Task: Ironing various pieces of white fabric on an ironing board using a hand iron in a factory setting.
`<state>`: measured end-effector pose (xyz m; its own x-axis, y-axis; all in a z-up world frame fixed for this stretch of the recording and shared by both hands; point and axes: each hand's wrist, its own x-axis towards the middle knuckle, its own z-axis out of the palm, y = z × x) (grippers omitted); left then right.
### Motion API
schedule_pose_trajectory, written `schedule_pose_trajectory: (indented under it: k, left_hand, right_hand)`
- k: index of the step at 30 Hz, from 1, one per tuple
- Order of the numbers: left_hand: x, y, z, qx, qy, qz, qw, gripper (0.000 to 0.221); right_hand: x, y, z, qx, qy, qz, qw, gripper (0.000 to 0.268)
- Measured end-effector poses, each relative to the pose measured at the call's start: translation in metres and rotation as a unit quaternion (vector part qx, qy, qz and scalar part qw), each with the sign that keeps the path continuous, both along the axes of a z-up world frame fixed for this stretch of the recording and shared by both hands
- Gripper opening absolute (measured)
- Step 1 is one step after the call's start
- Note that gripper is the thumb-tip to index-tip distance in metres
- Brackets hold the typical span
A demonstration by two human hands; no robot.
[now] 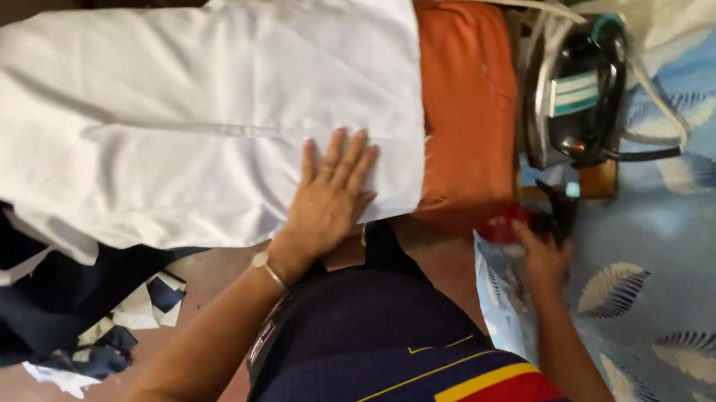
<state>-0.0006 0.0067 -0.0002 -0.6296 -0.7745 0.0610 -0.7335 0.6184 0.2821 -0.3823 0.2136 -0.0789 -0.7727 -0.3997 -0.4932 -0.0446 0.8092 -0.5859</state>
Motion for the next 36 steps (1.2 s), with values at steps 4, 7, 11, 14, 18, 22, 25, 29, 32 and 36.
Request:
schedule_pose_trajectory:
  k: [4, 7, 11, 14, 18, 22, 25, 29, 32, 36]
  left_hand:
    - [-0.014, 0.016, 0.037, 0.091, 0.131, -0.073, 0.984, 0.067]
    - [-0.035, 0.027, 0.050, 0.301, 0.286, -0.124, 0.901, 0.078]
    - [-0.050, 0.021, 0.089, 0.599, 0.375, -0.116, 0.698, 0.118]
    - [-0.059, 0.032, 0.073, 0.639, 0.477, -0.039, 0.603, 0.105]
    - [-0.047, 0.040, 0.089, 0.628, 0.495, -0.016, 0.600, 0.099]
    - [-0.030, 0.029, 0.131, 0.555, 0.549, -0.024, 0.625, 0.088]
    - [-0.025, 0.031, 0.088, 0.350, 0.508, -0.057, 0.785, 0.085]
    - [0.003, 0.031, 0.025, -0.016, 0.129, 0.021, 0.991, 0.074]
    - [0.016, 0.027, 0.020, -0.010, 0.027, 0.079, 0.996, 0.073]
    - [0.008, 0.024, 0.022, 0.019, 0.016, 0.084, 0.996, 0.077]
  right_hand:
    - [0.026, -0.014, 0.091, -0.110, 0.020, 0.138, 0.984, 0.045]
    - [0.074, -0.050, 0.177, -0.221, 0.003, 0.280, 0.934, 0.023]
    - [0.118, -0.103, 0.218, -0.411, -0.049, 0.497, 0.762, 0.020]
    - [0.132, -0.117, 0.213, -0.456, -0.137, 0.440, 0.761, 0.034]
    - [0.146, -0.128, 0.217, -0.352, -0.134, 0.460, 0.804, 0.052]
    - [0.173, -0.151, 0.233, -0.480, -0.195, 0.416, 0.747, 0.072]
    - [0.162, -0.159, 0.214, -0.427, -0.224, 0.444, 0.755, 0.060]
    - [0.143, -0.178, 0.190, -0.293, -0.156, 0.504, 0.797, 0.067]
    - [0.147, -0.192, 0.180, -0.219, -0.065, 0.570, 0.789, 0.058]
    - [0.156, -0.204, 0.167, -0.173, -0.025, 0.598, 0.782, 0.051]
